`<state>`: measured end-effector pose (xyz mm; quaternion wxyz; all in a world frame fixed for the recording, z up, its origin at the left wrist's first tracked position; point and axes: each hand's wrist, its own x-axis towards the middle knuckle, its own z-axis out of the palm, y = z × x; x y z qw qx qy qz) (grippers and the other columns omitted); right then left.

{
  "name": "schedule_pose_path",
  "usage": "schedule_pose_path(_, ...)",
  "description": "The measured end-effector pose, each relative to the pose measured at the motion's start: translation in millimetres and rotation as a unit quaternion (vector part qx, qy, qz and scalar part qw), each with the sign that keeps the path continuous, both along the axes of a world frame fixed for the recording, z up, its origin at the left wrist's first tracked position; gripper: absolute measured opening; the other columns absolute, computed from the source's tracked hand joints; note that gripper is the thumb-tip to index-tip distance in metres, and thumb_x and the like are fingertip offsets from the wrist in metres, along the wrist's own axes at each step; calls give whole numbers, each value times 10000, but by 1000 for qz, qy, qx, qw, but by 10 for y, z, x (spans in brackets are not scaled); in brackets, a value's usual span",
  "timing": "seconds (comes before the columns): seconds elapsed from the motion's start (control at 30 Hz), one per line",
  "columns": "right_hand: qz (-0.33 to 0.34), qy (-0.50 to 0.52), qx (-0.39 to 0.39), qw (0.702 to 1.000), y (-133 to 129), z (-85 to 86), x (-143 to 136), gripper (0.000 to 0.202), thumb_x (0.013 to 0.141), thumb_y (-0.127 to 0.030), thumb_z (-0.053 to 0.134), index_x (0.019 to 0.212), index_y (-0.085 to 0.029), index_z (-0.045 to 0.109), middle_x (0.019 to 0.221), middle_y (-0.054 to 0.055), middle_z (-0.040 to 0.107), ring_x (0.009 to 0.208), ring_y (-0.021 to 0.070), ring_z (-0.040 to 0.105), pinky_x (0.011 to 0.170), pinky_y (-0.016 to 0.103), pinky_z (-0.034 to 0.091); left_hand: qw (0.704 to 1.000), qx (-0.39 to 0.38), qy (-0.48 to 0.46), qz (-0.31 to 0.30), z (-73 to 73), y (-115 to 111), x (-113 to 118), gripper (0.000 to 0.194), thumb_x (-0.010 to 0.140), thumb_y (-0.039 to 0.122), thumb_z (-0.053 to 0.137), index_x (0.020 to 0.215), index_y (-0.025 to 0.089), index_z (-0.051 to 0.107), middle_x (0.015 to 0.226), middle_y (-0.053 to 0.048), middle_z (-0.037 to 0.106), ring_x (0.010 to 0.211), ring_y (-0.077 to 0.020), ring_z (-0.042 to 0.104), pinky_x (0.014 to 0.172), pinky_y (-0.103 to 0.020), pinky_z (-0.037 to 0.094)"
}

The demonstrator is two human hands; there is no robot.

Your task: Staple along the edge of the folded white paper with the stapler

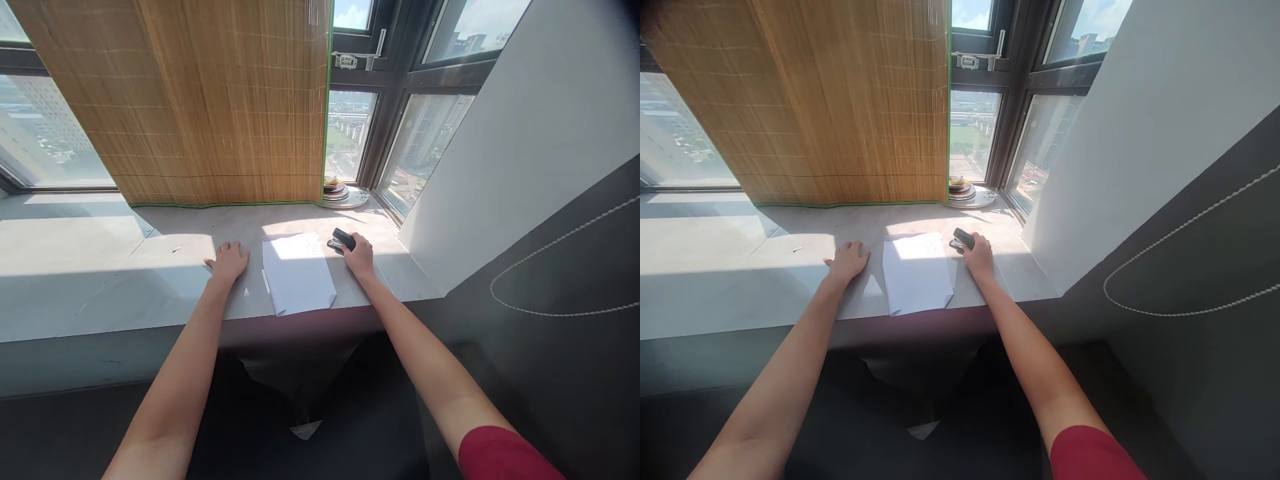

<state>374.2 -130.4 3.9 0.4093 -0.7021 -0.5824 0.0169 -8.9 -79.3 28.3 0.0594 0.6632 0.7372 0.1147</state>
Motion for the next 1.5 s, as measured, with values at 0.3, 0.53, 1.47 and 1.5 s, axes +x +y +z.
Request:
schedule_pose_path(0.3,-13,-13,-18,1000,-101,106,-90,238,874,-181,680,1112,-191,671,1096,105,739,996,290,665,839,371,498,999,23,35,-16,-122,-326,-60,639,1049,427,240,1612,174,407,1708,-159,318,1586,-387,229,1220,-760,186)
schedule_pose_path(0.53,40,-15,-12,999,-370,389,-868,146,905,-280,682,1021,-215,622,964,81,732,881,264,667,730,313,436,998,48,23,-17,-93,-336,-61,599,1033,383,286,1564,176,470,1664,-177,390,1554,-383,290,1208,-760,205)
schedule_pose_path(1.47,24,-67,-140,988,-607,305,167,394,1084,-456,394,1040,-195,686,983,95,733,886,222,661,753,288,453,998,53,40,-11,-74,-347,-63,581,1019,406,293,1521,209,506,1621,-191,430,1505,-388,352,1191,-702,263)
schedule_pose_path(1.5,-22,-91,-159,983,-593,300,277,440,1098,-407,347,1002,-177,710,981,119,740,901,231,671,770,296,456,998,54,40,-11,-76,-344,-64,585,1017,408,290,1522,205,504,1623,-191,427,1507,-387,349,1191,-704,261)
